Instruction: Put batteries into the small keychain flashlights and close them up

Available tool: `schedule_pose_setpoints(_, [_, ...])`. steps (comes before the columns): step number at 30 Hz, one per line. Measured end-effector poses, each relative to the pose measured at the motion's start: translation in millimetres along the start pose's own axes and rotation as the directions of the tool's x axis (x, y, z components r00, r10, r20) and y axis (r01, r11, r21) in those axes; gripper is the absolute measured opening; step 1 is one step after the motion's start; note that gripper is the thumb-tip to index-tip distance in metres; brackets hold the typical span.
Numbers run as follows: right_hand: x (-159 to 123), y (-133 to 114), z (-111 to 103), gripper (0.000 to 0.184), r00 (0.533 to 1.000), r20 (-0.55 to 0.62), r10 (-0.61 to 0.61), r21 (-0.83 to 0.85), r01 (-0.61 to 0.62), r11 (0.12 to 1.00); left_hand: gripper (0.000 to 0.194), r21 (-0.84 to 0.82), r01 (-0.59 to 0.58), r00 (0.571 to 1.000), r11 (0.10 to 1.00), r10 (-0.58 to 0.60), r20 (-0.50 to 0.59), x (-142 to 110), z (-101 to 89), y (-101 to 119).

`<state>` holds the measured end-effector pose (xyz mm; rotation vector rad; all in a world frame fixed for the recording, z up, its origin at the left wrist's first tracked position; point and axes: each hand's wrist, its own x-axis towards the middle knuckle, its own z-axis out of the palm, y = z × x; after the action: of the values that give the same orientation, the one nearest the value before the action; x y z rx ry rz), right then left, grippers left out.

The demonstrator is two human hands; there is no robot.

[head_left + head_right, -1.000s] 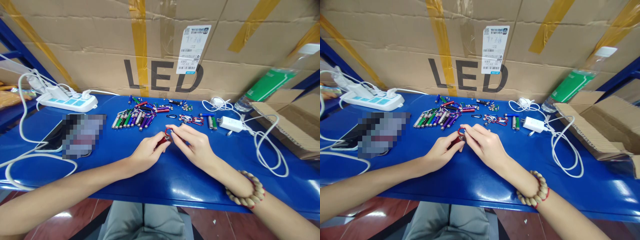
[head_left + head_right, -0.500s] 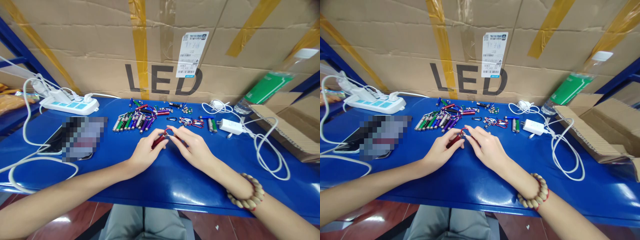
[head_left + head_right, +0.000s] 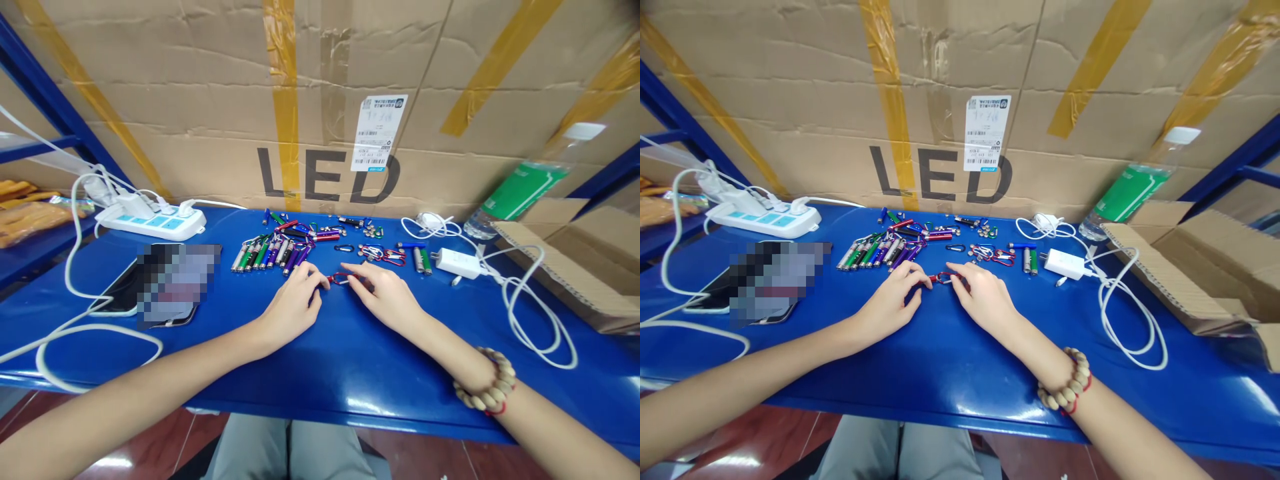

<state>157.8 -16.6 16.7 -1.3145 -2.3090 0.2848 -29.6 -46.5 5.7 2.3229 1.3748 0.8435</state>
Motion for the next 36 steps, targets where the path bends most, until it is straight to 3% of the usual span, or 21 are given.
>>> schedule_pose_setpoints(4, [-1, 1, 0, 0.034, 1.000, 0.011, 0.014, 0.063, -0.015, 0.998, 0.025, 0.125, 0.023, 1.000, 0.992, -0.024, 0.006, -1, 1.8, -1])
schedule_pose_setpoints(11, [-3, -4, -4, 0.031, 0.999, 0.053, -0.004, 0.018, 0.003, 1.000, 0.051, 0.219, 0.088, 0.995, 0.972, -0.095, 0.021, -2, 7.5, -2])
schedule_pose_setpoints(20, [-5, -5, -5, 0.026, 0.993, 0.119, 0.007, -0.012, -0.005, 1.000, 0.026, 0.249, -0.004, 0.998, 0.968, -0.012, 0.061, -2, -0.4, 6])
schedule_pose_setpoints(26, [-6, -7, -8, 0.027, 0.998, 0.063, 0.003, -0.170, 0.008, 0.985, 0.042, 0.279, 0.096, 0.988, 0.956, -0.125, 0.089, -3, 2.7, 5])
schedule_pose_setpoints(30, [-3, 3, -13, 0.036, 0.990, -0.061, 0.126, -0.441, -0.140, 0.887, 0.047, 0.257, 0.128, 0.981, 0.958, -0.161, 0.111, -3, 1.9, 6])
schedule_pose_setpoints(33, [-1, 13, -16, 0.040, 0.953, -0.102, 0.284, -0.597, -0.287, 0.749, 0.042, 0.221, 0.093, 0.988, 0.971, -0.117, 0.098, -2, 0.0, 7])
schedule_pose_setpoints(36, [-1, 19, -19, 0.040, 0.910, -0.098, 0.402, -0.678, -0.357, 0.643, 0.034, 0.176, 0.050, 0.994, 0.983, -0.065, 0.083, -3, -0.4, 8])
